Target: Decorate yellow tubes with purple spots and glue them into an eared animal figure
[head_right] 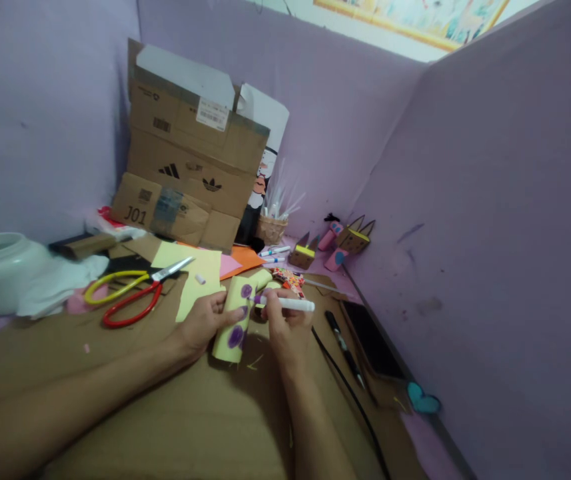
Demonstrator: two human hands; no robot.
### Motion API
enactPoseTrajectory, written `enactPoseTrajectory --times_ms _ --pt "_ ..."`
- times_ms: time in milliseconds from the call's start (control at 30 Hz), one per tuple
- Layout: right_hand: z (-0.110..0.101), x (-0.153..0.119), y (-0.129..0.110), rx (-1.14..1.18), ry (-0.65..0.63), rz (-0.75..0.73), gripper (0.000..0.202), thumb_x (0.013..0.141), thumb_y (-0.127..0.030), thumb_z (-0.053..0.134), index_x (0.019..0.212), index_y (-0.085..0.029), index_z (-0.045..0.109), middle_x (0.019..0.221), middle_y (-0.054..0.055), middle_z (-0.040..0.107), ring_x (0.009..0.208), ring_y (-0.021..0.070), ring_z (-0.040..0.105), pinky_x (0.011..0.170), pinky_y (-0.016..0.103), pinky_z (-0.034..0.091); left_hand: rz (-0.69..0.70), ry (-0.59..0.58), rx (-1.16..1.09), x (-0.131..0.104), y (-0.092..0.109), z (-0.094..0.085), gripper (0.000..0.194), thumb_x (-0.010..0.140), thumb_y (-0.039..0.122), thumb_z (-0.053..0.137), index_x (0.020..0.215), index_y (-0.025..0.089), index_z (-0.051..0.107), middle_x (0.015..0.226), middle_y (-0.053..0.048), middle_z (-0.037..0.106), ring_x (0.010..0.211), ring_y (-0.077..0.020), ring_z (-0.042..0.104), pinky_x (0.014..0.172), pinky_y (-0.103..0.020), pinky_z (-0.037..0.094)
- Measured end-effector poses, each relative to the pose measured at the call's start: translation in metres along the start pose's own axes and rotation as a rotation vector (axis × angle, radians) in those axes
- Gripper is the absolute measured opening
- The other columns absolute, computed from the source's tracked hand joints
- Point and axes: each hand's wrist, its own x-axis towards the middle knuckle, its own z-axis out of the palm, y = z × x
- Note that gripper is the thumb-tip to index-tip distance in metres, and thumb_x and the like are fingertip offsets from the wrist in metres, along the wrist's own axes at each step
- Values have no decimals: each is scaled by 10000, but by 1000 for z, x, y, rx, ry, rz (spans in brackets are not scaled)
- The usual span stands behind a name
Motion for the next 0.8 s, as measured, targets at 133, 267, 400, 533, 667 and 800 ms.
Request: enactPoseTrajectory --times_ms 133,267,400,533,667,800 --pt "0 0 -2 -5 -11 26 214 779 -357 622 718 -155 657 477 -23 597 439 130 564 454 241 452 9 -4 6 0 -1 -1 410 554 232 780 923 94 665 790 -66 712 661 -163 616 609 -272 481" --pt "0 0 -2 -4 -20 25 218 778 -358 619 716 -153 656 477 -20 602 443 138 580 458 248 466 8 -2 17 0 -2 0 415 558 236 778 930 92 662 788 -68 710 664 -171 619 616 -283 486" --pt "1 0 -3 6 -29 27 220 776 -360 623 715 -151 655 487 -13 612 448 139 586 457 246 469 14 1 23 0 -2 0 390 558 234 777 907 99 667 779 -65 710 661 -172 621 613 -282 486" --pt "1 0 -4 21 -54 32 228 776 -363 627 695 -153 659 496 -8 616 458 138 583 459 247 469 21 0 23 1 -2 -1 408 560 234 779 928 95 671 806 -75 718 674 -172 628 620 -277 487" --pt "0 0 -3 65 -15 18 221 782 -361 629 719 -154 673 488 -16 613 451 136 574 470 256 470 1 -7 3 0 -1 0 418 550 231 785 927 96 667 778 -72 718 666 -178 631 616 -284 494" --pt "-2 2 0 71 54 -2 221 796 -356 619 730 -152 669 491 -19 605 460 131 559 478 256 455 -20 27 -13 -1 0 1 384 540 217 784 885 99 662 753 -62 710 621 -159 614 595 -280 490"
